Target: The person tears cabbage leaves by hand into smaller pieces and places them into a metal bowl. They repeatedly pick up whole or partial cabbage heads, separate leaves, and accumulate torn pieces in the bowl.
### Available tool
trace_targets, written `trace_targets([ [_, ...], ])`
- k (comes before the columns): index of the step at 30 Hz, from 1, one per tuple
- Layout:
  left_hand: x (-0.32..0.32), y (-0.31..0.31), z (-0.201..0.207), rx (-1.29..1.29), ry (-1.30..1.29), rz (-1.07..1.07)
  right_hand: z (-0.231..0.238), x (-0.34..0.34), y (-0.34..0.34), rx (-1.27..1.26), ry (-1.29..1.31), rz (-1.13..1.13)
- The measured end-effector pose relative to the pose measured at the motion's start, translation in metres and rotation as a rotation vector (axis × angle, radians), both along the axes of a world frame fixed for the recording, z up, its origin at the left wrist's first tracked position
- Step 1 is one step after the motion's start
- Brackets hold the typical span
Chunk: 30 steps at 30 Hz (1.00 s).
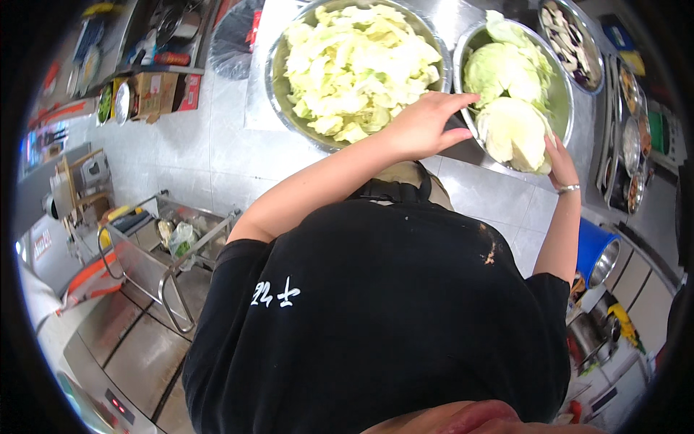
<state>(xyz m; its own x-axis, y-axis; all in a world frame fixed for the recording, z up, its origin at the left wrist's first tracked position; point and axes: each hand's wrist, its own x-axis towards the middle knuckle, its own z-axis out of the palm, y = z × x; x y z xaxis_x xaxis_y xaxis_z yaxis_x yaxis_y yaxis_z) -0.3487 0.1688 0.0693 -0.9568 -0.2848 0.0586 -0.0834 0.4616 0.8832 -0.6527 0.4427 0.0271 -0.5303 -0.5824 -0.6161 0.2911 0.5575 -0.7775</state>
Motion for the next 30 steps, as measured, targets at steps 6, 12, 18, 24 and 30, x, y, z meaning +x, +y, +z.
trace_targets([
  [6, -0.027, 0.016, -0.005, 0.010, -0.130, -0.053, 0.019, 0.020, -0.016, -0.071, -0.047, -0.052],
  [12, -0.072, 0.046, -0.002, -0.337, -0.379, -0.185, 0.033, 0.054, -0.020, -0.089, -0.020, -0.269],
  [18, -0.092, 0.056, -0.010, -0.356, -0.363, -0.075, 0.055, 0.087, -0.030, -0.183, 0.030, -0.178],
  [24, -0.099, 0.060, -0.016, -0.217, -0.151, -0.055, 0.057, 0.104, -0.037, -0.135, 0.289, -0.120],
  [30, -0.092, 0.061, -0.017, -0.248, -0.153, -0.064, 0.061, 0.107, -0.042, -0.174, 0.117, -0.226],
])
